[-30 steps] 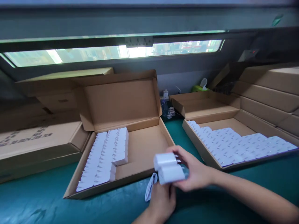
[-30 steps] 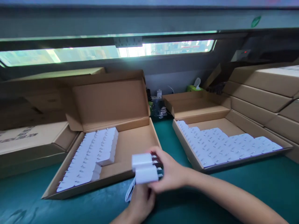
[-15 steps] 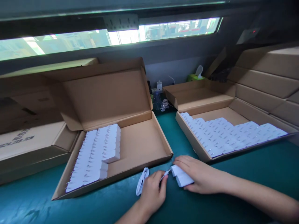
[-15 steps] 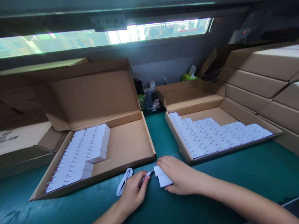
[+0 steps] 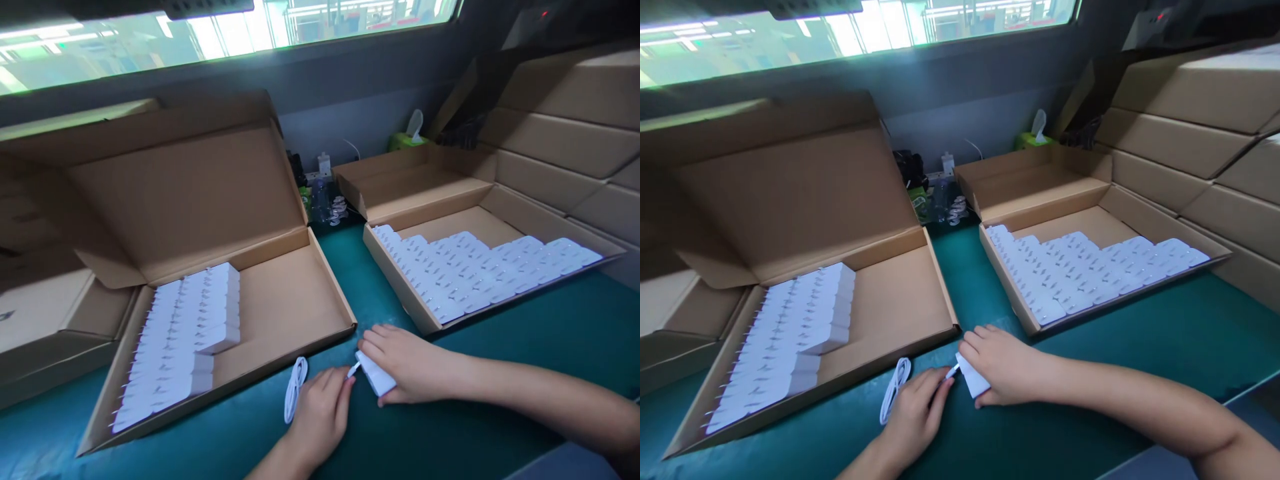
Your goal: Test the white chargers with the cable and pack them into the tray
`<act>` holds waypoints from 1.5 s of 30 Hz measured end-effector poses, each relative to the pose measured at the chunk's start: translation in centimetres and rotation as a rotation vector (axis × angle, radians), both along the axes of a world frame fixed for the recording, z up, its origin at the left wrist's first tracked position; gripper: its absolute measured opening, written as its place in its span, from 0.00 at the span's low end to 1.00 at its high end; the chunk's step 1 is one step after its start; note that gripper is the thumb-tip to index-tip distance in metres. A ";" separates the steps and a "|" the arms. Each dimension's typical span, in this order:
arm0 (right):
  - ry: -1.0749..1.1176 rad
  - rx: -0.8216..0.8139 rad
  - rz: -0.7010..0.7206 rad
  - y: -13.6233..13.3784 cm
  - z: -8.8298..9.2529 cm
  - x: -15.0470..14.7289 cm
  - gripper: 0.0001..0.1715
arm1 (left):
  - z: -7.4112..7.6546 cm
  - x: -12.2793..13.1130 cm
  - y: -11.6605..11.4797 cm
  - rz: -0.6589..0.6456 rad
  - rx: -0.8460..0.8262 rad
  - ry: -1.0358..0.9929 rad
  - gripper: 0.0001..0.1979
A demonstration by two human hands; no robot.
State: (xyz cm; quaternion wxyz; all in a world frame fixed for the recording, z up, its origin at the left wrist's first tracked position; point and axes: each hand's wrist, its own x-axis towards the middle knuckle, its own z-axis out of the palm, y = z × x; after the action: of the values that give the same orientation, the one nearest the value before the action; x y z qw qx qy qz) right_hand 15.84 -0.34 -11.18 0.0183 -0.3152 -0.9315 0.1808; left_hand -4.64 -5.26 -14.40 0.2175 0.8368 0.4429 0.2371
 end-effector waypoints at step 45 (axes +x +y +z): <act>-0.045 0.065 -0.016 0.1 0.3 0.0 0.26 | 0.4 0.7 -1.8 -0.110 -0.086 0.033 0.07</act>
State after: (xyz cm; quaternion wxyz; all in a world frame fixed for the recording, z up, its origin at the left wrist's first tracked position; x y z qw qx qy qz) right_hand 15.79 -0.24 -10.92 0.0089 -0.3257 -0.9345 0.1430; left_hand -3.93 -7.08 -14.04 0.2587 0.8536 0.4095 0.1916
